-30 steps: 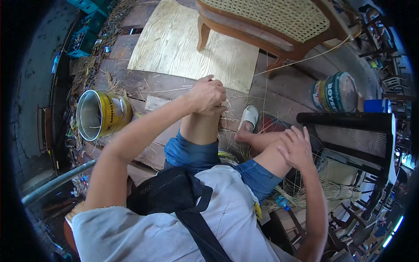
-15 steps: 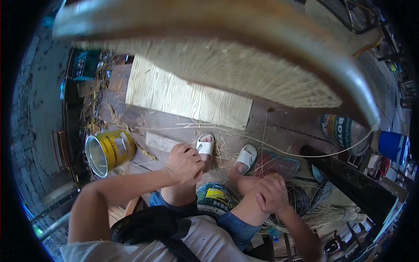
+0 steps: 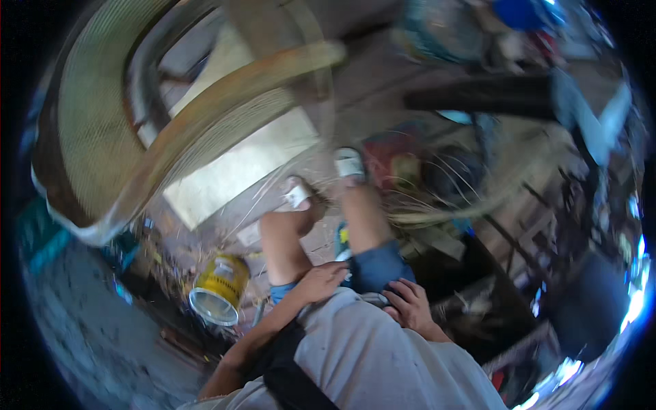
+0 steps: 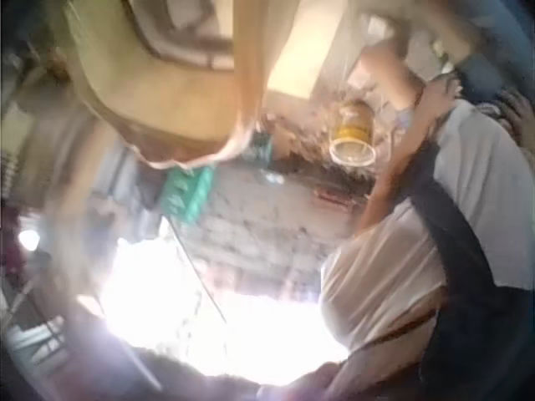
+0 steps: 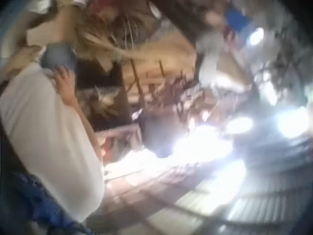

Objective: Weaving or repairing the cane/rattan seat of a wooden chair.

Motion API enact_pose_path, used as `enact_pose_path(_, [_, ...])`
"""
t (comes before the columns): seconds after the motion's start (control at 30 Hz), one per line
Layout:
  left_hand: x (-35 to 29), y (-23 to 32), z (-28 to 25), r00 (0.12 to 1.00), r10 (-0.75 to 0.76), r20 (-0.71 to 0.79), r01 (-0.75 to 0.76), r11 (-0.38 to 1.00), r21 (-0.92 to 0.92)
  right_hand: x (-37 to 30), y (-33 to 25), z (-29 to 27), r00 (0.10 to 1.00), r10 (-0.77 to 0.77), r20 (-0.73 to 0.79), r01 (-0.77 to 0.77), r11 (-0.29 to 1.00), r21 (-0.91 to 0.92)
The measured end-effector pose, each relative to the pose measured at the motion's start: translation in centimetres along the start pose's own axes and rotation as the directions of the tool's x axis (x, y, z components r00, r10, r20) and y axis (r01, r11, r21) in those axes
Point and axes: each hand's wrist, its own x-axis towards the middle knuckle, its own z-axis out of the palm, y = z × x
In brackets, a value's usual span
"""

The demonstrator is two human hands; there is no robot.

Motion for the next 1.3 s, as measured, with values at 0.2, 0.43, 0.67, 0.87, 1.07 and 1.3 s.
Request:
enact_pose_path(0.2, [-7.7, 4.6, -5.6, 0.987, -0.162, 0.017, 0.158, 0.977, 0.144, -7.1, -6.5, -1.2, 0.815, 0.533, -0.228, -0.365, 0.778, 0.511])
enact_pose_path(0.43, [-12.2, 9.2, -12.5, 0.962, -0.260, 0.088, 0.194, 0.872, 0.450, -13.9, -5.1, -0.7, 0.021, 0.938, -0.345, -0.312, 0.334, 0.889])
enact_pose_path(0.67, [-13.0, 17.3, -14.0, 0.871, -0.344, 0.351, 0.144, 0.862, 0.485, -39.1, -4.0, 2.3, -0.587, 0.613, -0.529, -0.653, 0.029, 0.757])
enact_pose_path(0.87, [-11.6, 15.8, -16.5, 0.758, -0.378, 0.531, -0.010, 0.808, 0.589, -44.4, -4.2, 11.4, -0.671, 0.638, -0.378, -0.721, -0.442, 0.534])
enact_pose_path(1.07, [-13.3, 12.1, -19.9, 0.884, -0.239, 0.401, -0.036, 0.821, 0.570, -38.6, -3.9, 2.1, -0.529, 0.824, -0.206, -0.826, -0.443, 0.349])
enact_pose_path(1.3, [-17.1, 23.5, -22.6, 0.975, 0.205, -0.079, -0.169, 0.928, 0.331, -30.8, -12.7, -13.8, 0.091, -0.339, -0.936, -0.857, 0.452, -0.247])
